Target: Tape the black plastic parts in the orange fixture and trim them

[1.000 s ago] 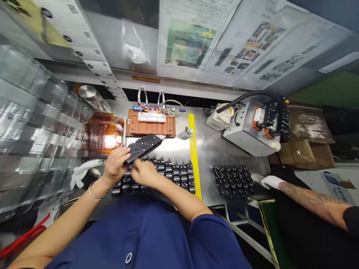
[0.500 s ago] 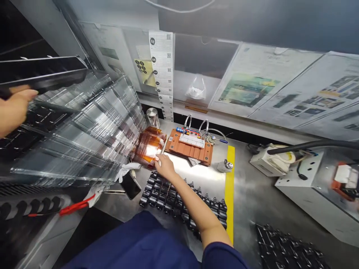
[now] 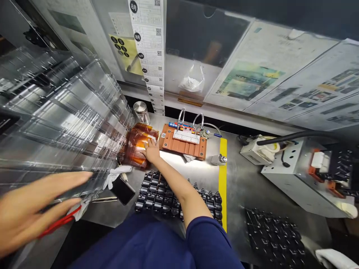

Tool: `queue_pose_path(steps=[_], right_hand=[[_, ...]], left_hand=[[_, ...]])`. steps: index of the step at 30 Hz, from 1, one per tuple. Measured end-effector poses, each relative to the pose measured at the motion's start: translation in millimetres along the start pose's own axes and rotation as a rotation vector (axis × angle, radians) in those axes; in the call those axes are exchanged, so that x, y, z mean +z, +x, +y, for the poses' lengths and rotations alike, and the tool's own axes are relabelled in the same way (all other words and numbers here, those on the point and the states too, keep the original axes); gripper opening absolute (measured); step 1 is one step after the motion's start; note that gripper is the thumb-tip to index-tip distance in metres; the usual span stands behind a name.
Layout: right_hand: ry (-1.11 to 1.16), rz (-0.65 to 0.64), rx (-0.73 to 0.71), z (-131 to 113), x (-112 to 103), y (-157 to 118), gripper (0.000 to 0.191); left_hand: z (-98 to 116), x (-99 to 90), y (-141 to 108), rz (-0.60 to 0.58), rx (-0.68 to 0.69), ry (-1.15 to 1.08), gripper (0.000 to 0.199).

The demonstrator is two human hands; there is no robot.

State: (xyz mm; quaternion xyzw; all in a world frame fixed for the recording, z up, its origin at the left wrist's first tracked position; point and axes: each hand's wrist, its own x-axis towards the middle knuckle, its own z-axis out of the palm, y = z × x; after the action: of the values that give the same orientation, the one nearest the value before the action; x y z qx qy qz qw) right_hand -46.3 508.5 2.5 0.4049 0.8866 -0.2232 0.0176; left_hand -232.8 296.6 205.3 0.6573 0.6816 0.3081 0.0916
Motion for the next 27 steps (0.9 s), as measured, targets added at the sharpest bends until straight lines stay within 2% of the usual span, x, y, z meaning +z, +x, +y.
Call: queue_pose_path(steps=[1, 2, 3, 6, 7, 9, 11, 13, 14, 16, 18, 20, 23, 27], right_hand=[[-0.005, 0.008, -0.006, -0.5, 0.4, 0.2, 0.054], [-0.007, 0.01, -0.012, -0.4, -0.1, 0.9, 0.05], [-0.005, 0.009, -0.019, 0.3, -1.0, 1.6, 0.047], [0.024, 0.021, -0.032, 7.2, -5.0, 1.5, 0.037], [0.043, 0.034, -0.034, 10.9, -6.2, 0.3, 0.036], [0.088, 0.063, -0.04, 19.6, -8.6, -3.8, 0.035], [0.137, 0.071, -0.05, 29.5, -11.5, -9.4, 0.034], [0.179, 0.052, -0.06, 38.6, -15.6, -15.8, 0.033], [0.195, 0.035, -0.059, 41.9, -18.2, -19.2, 0.033], [0.213, 0.004, -0.039, 43.4, -24.4, -26.7, 0.035], [0.237, 0.013, -0.025, 36.0, -31.9, -34.3, 0.042], [0.29, 0.078, -0.051, 20.3, -40.6, -41.2, 0.046], [0.377, 0.156, -0.093, -8.2, -56.5, -48.5, 0.035], [0.379, 0.069, -0.066, -27.7, -83.0, -54.6, 0.021]], left_hand=[[0.5, 29.7, -3.2, -0.196, 0.047, -0.011, 0.043], [-4.5, 60.3, -2.9, -0.245, 0.026, -0.015, 0.039], [-13.9, 90.4, 0.0, -0.239, -0.045, -0.003, 0.039], [-53.8, 165.3, 15.3, -0.078, -0.354, -0.035, 0.052], [-66.0, 182.1, 20.8, -0.012, -0.466, -0.086, 0.057], [-83.7, 202.3, 31.4, 0.075, -0.669, -0.229, 0.063], [-92.5, 207.9, 41.7, 0.142, -0.789, -0.351, 0.067], [-94.2, 205.7, 51.3, 0.177, -0.8, -0.447, 0.066], [-93.0, 203.6, 55.3, 0.159, -0.782, -0.501, 0.063], [-86.7, 200.0, 61.0, 0.047, -0.742, -0.625, 0.055], [-75.0, 198.2, 62.9, -0.057, -0.692, -0.711, 0.05], [-59.4, 197.6, 61.7, -0.098, -0.631, -0.724, 0.048], [-36.6, 195.5, 58.0, -0.144, -0.474, -0.619, 0.043], [-23.6, 190.0, 56.1, -0.122, -0.204, -0.439, 0.028]])
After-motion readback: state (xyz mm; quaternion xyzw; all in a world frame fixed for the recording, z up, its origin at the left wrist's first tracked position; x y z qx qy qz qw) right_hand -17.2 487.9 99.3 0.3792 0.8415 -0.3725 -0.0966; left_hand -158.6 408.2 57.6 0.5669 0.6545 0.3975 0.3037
